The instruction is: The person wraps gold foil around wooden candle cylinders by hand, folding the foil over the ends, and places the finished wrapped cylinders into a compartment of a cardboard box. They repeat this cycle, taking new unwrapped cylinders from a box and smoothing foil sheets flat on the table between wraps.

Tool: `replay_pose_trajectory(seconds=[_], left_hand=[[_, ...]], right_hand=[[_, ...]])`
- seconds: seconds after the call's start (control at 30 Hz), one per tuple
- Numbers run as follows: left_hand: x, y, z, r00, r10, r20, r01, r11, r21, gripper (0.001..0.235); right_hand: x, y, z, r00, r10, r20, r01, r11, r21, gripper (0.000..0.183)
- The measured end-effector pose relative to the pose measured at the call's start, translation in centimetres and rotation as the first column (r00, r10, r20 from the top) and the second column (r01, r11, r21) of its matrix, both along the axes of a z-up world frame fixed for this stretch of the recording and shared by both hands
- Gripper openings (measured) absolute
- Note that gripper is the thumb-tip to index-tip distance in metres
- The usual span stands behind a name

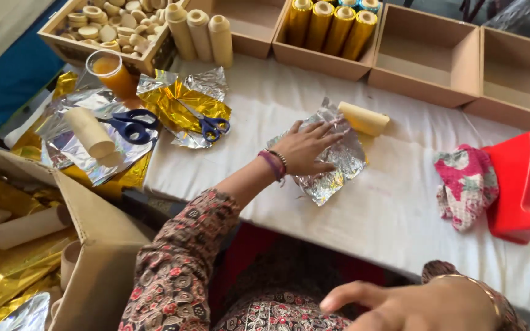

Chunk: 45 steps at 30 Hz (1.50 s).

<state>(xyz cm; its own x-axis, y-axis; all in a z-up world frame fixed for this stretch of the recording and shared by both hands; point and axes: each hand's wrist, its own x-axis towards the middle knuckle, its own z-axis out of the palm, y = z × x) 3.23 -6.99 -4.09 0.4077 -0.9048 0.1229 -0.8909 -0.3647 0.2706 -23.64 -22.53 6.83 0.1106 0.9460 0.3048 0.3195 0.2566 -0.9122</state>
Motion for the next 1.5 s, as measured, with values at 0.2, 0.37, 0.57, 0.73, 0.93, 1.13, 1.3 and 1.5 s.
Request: replay_pose_trajectory(seconds=[0.2,0.37,0.57,0.73,0.93,1.13,1.3,1.5], left_hand=[[2.1,-2.0,-0.4,0.998,-0.016,-0.056,0.022,0.994,0.111,0.087],[2.6,-1.7,-1.7,1.000,0.019,-0.005,-0.019,0.999,0.026,0.087],[3.3,-2.0,-2.3,0.994,0.082,0.067,-0.085,0.995,0.051,0.086],[7.9,-2.7,-7.9,0.967,0.144,-0.212,-0.192,0.954,-0.229,0.072],[10.1,0.9,-2.9,0.506,-0.288,-0.813,-0.499,0.671,-0.548,0.059],[8.4,2.4,-0.8,0.869,-0.061,-0.491,-0.127,0.931,-0.341,0.051],[7.4,0.9,-3.4,0.915,-0.220,-0.339,0.135,0.957,-0.257,0.102],[3.2,-1.4,-1.8,0.967,0.125,-0.220,-0.146,0.986,-0.081,0.122]], right_hand=[[6.8,-3.3,3.9,0.129,-0.952,0.278,0.964,0.186,0.189,0.032],[17.8,-11.1,-5.9,-0.203,-0.743,0.638,0.978,-0.118,0.173,0.064],[20.0,-11.3,-10.4,-0.106,-0.518,0.849,0.985,-0.175,0.016,0.078],[18.5,-11.2,-7.7,-0.414,-0.769,0.487,0.859,-0.507,-0.070,0.056],[17.1,-7.5,-8.6,-0.100,-0.995,0.002,0.994,-0.100,-0.037,0.053],[18.2,-6.1,-11.6,-0.049,-0.864,0.501,0.999,-0.043,0.023,0.056],[18.4,-7.2,-10.7,-0.137,-0.933,0.333,0.979,-0.180,-0.101,0.053],[18.3,-8.3,-10.7,0.116,-0.981,-0.153,0.993,0.111,0.041,0.058]])
